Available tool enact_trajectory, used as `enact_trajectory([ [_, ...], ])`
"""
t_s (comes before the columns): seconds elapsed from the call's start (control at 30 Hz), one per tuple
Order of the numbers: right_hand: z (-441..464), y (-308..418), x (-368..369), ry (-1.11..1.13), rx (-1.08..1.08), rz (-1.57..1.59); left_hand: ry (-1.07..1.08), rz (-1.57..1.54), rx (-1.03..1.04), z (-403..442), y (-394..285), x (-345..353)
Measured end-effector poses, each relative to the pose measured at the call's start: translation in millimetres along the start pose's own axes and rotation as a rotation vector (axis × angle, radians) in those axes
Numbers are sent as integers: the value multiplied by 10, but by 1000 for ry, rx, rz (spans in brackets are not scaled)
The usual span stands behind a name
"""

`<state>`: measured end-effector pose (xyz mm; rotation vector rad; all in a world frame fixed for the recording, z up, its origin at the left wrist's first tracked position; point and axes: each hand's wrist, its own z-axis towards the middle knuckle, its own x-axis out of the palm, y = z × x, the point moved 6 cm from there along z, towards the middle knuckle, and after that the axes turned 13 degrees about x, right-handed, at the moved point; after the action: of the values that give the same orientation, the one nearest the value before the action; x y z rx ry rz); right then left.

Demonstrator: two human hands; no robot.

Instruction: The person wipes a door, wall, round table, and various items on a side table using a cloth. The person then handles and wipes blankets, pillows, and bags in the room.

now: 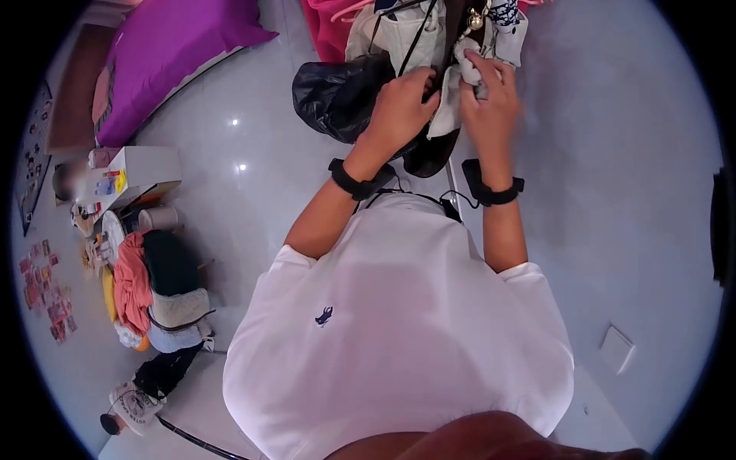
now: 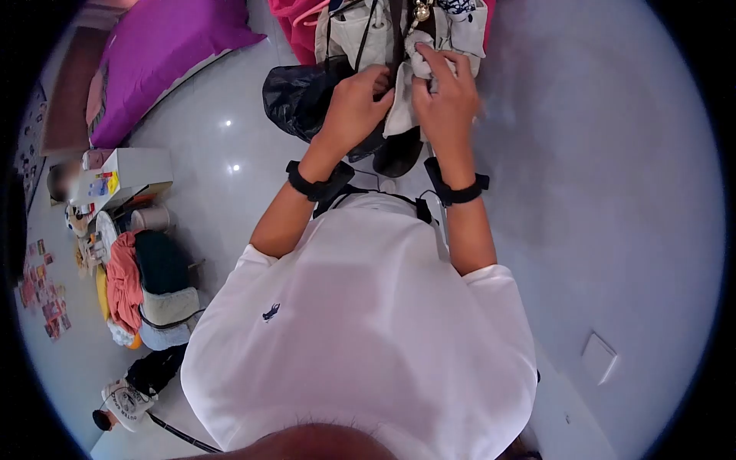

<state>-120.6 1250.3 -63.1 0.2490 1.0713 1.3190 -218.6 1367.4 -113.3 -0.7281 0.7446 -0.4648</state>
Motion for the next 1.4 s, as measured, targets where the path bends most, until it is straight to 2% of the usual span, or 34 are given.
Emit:
enact_trajectory([
  [0.07,-87,-194,135,-1,-54,-27,-39,158,17,8,-7,10],
  [0.2,-319,-495,146,50,-41,-43,-78,265,-3,16,13,30],
  [0.27,-357,-636,105,129,93,11,-168,308,44,6,-24,45],
  [0.4,-154,-408,-102,145,29,6,-117,412,39,-7,-14,91],
  [0.47,-20,-116,-219,45,-17,40,-155,451,93,-37,-41,126],
  [0.53,-6,-35,-145,63,-23,20,-117,471,87,-62,-57,165],
  [0.6,-84,-126,94,166,-66,-195,-129,440,54,-70,-68,159],
  [0.67,-225,-279,163,219,-54,-162,-107,401,19,-87,-57,158],
  [0.73,-390,-488,216,369,84,-245,-106,328,37,-119,-17,164],
  [0.77,-452,-530,228,437,117,-353,-94,308,27,-130,-42,155],
  [0.87,-546,-709,249,558,148,-368,-132,282,79,-155,-82,141],
  [0.93,-465,-660,170,533,140,-345,-120,270,65,-166,-59,127],
  [1.03,-192,-249,-145,247,-8,-53,-93,252,35,-193,-43,109],
  [1.13,-79,-38,-164,125,-69,-18,-99,181,42,-204,-20,67],
  [1.2,-159,-146,-16,129,-88,-104,-74,98,-40,-224,-5,68],
  [1.33,-412,-383,175,198,-84,-232,-62,1,-74,-278,75,31],
  [1.4,-448,-456,162,330,60,-209,-18,-76,-84,-282,115,28],
])
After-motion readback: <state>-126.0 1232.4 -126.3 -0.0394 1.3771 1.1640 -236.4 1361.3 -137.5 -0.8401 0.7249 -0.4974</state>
